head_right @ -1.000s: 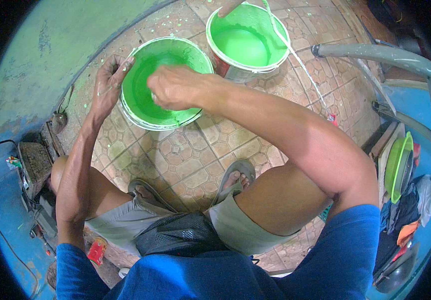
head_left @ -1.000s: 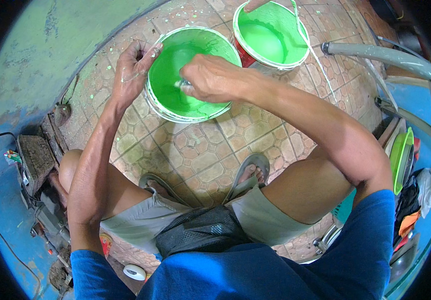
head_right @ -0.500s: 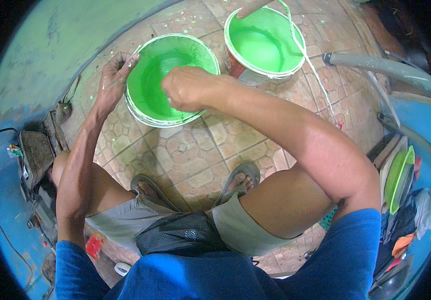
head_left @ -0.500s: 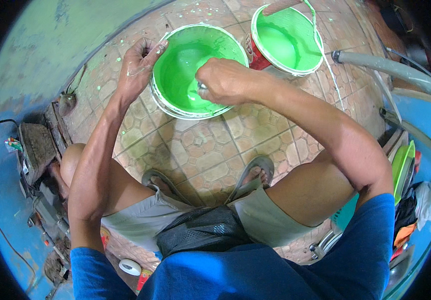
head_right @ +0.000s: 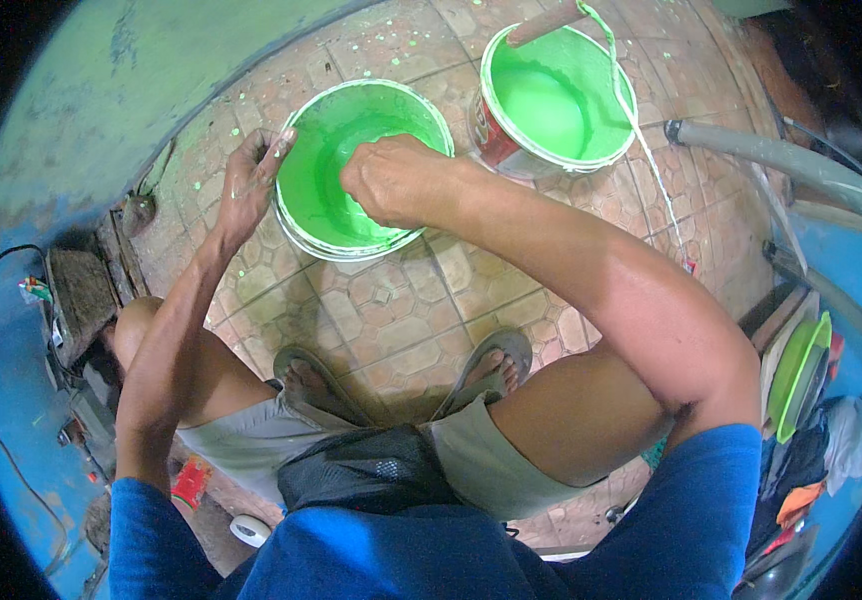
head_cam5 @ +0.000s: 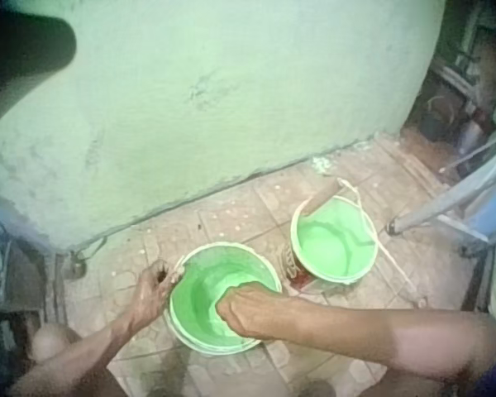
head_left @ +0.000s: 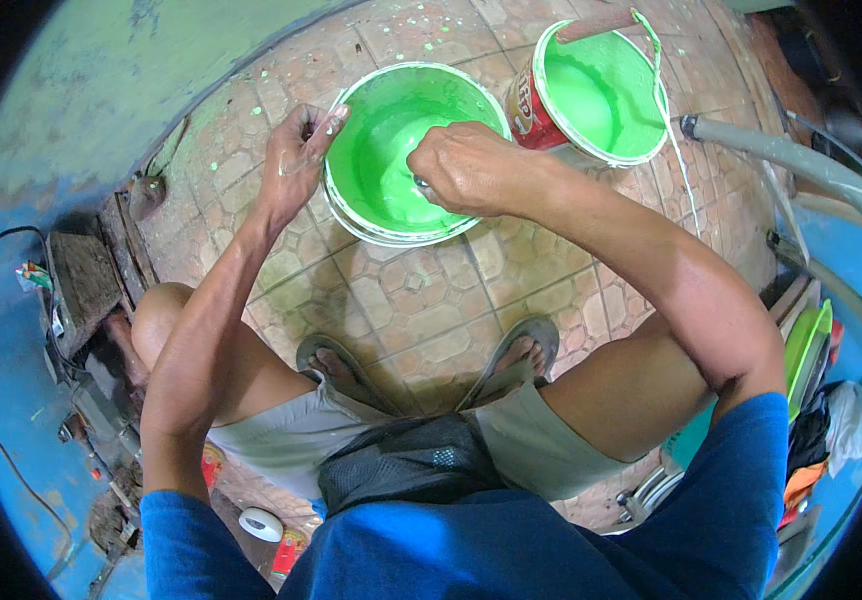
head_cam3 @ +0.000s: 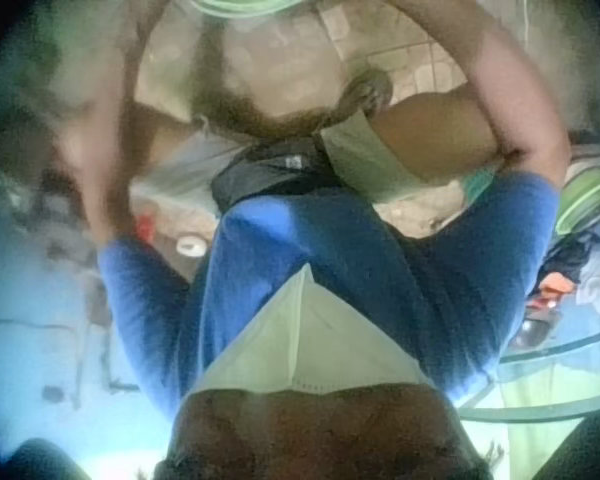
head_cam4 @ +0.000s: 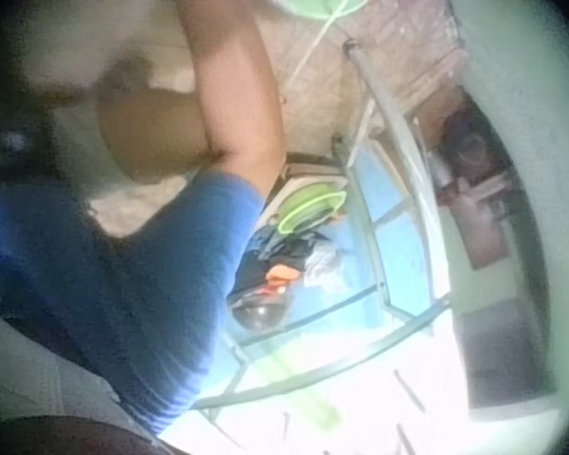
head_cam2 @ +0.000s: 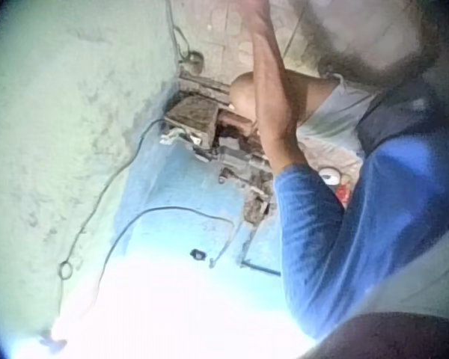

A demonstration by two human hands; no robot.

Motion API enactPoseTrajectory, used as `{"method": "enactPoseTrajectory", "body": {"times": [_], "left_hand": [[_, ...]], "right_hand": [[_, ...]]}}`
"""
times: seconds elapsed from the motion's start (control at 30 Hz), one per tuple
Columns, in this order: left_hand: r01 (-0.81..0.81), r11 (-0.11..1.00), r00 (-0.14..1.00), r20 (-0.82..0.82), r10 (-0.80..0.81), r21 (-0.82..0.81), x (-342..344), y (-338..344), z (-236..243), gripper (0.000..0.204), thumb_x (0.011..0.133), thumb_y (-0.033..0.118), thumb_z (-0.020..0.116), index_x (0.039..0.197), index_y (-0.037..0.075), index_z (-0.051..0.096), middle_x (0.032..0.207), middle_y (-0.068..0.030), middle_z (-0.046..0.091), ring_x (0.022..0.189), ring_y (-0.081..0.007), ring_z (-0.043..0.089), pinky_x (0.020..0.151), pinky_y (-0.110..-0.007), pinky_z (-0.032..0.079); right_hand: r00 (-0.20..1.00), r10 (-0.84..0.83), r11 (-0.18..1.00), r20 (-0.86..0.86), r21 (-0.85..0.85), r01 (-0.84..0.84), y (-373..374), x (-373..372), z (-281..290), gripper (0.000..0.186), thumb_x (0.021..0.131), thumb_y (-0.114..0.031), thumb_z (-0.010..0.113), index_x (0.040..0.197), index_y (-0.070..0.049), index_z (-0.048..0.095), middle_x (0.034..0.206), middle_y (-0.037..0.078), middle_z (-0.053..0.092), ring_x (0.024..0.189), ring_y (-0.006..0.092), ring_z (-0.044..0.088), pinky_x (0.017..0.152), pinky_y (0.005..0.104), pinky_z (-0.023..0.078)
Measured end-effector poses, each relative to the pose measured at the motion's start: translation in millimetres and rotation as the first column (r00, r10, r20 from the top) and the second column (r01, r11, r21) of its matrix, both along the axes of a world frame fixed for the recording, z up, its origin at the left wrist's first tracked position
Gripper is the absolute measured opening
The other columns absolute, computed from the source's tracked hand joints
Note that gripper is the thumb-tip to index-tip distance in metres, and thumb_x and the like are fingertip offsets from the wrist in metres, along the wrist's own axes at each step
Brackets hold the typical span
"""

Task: The person sits on the floor and uses a putty knife to mix bright green paint in a white bucket. They scrape the sides and bottom of the bucket to ensure the mixture is uniform, then transfer some paint to a second bucket.

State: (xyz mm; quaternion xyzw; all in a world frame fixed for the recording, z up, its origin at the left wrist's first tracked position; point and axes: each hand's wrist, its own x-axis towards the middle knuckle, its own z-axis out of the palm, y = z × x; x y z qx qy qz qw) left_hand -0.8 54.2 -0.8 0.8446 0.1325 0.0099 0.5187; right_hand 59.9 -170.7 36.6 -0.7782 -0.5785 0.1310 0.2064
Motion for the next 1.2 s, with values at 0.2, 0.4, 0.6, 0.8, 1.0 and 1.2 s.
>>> {"method": "enactPoseTrajectory", "body": {"times": [0.2,0.4,0.6,0.8,1.0,1.2], "left_hand": [[-0.084,0.984,0.993,0.064,0.095,-0.159,5.0,8.6,-6.4,0.044,0.096,0.040,0.046,0.087,-0.002,0.059,0.081,-0.0077,0.058,0.075,-0.0124,0.049,0.065,-0.030,0.042],[0.008,0.932,1.000,0.024,0.001,-0.362,35.7,-19.7,0.2,0.041,0.096,0.035,0.046,0.096,-0.003,0.063,0.079,-0.0060,0.063,0.073,-0.0117,0.052,0.066,-0.029,0.044],[-0.018,0.945,0.999,0.026,0.028,-0.327,29.4,-17.6,-15.2,0.034,0.096,0.029,0.049,0.093,0.000,0.066,0.071,-0.0037,0.060,0.068,-0.0105,0.049,0.063,-0.029,0.043],[-0.143,0.924,0.983,0.062,0.176,-0.355,8.0,-23.2,-19.0,0.030,0.095,0.025,0.050,0.096,-0.002,0.065,0.072,-0.0097,0.062,0.067,-0.0133,0.051,0.065,-0.031,0.044],[-0.265,0.910,0.959,0.010,0.282,-0.319,-14.5,-37.2,0.5,0.026,0.093,0.020,0.050,0.096,-0.002,0.064,0.079,-0.0171,0.065,0.069,-0.0213,0.058,0.067,-0.035,0.045],[-0.359,0.907,0.915,0.110,0.389,-0.221,-31.4,-46.6,-11.9,0.024,0.092,0.016,0.048,0.097,-0.002,0.063,0.090,-0.0220,0.064,0.082,-0.0360,0.062,0.071,-0.040,0.046]], "right_hand": [[0.990,-0.142,0.978,0.004,-0.153,0.141,-2.9,13.9,12.8,0.019,0.076,-0.015,0.058,0.077,0.003,0.058,0.070,0.022,0.059,0.070,0.0411,0.059,0.061,0.0479,0.047],[0.961,-0.236,0.965,0.142,-0.079,0.248,5.8,-9.0,-15.2,0.018,0.075,-0.011,0.050,0.067,0.000,0.060,0.071,0.022,0.061,0.066,0.0370,0.062,0.062,0.0464,0.049],[0.969,-0.225,0.926,0.106,-0.287,0.247,25.4,-53.3,4.1,0.015,0.075,-0.010,0.050,0.073,-0.001,0.061,0.074,0.020,0.062,0.072,0.0339,0.064,0.064,0.0432,0.050],[0.927,-0.355,0.881,0.117,-0.291,0.374,7.0,-58.8,20.8,0.014,0.075,-0.008,0.050,0.074,-0.002,0.062,0.075,0.019,0.062,0.072,0.0332,0.064,0.066,0.0426,0.050],[0.863,-0.455,0.860,0.220,-0.142,0.490,-1.2,-54.1,12.5,0.012,0.076,-0.008,0.048,0.073,-0.001,0.059,0.070,0.020,0.060,0.066,0.0338,0.062,0.061,0.0427,0.050],[0.918,-0.386,0.889,0.094,-0.230,0.397,-0.4,-85.7,13.6,0.014,0.077,-0.010,0.051,0.070,-0.001,0.059,0.066,0.020,0.061,0.065,0.0343,0.062,0.061,0.0426,0.050]]}}
